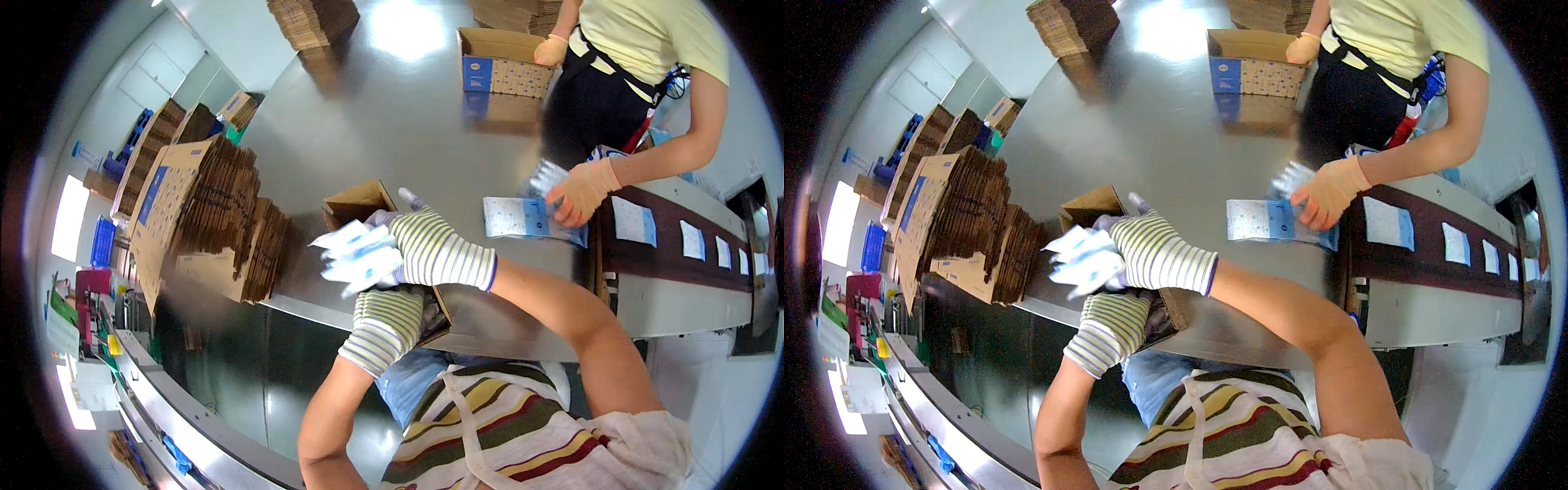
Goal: The person picks up several blue packets from a table and places them into a cardboard box. The person then picks up a stack of flat cardboard items and moves them to another part of the table.
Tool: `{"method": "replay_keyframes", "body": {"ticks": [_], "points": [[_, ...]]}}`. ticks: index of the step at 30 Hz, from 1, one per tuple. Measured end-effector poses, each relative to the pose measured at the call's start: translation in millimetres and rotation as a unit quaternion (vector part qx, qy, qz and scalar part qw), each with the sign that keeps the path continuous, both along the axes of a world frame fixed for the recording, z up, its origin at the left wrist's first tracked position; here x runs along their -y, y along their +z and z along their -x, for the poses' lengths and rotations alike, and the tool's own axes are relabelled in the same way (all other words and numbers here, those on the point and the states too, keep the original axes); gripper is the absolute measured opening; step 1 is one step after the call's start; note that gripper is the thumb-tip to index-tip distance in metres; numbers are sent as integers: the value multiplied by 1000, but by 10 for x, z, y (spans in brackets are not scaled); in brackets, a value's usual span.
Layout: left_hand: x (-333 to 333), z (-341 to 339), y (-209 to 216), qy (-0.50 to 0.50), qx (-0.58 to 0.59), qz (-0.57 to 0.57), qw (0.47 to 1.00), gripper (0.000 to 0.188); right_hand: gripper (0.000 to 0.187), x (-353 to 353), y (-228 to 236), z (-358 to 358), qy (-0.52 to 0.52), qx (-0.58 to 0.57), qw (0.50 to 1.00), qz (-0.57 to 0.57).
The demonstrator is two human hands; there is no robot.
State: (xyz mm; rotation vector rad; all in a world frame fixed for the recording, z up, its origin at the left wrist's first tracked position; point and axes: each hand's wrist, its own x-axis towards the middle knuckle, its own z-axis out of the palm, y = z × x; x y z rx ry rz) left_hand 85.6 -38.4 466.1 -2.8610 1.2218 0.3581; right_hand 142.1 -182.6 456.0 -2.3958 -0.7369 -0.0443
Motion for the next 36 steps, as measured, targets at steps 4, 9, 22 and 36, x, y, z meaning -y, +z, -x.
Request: {"method": "replay_keyframes", "body": {"ticks": [4, 9, 22, 36], "points": [[-193, -29, 191, -81, 5, 111, 990, 18, 69, -71, 100, -31, -13, -19, 983, 183], [-97, -653, 655, 101, 123, 284, 946, 15, 86, -80, 318, 6, 4, -42, 960, 276], [20, -1342, -460, -179, -158, -131, 962, 36, 34, -238, -129, 1085, 12, 203, 975, 89], [-122, -443, -121, 23, 125, 55, 990, 31, 45, 629, 101, 1022, 54, 149, 979, -130]]}}
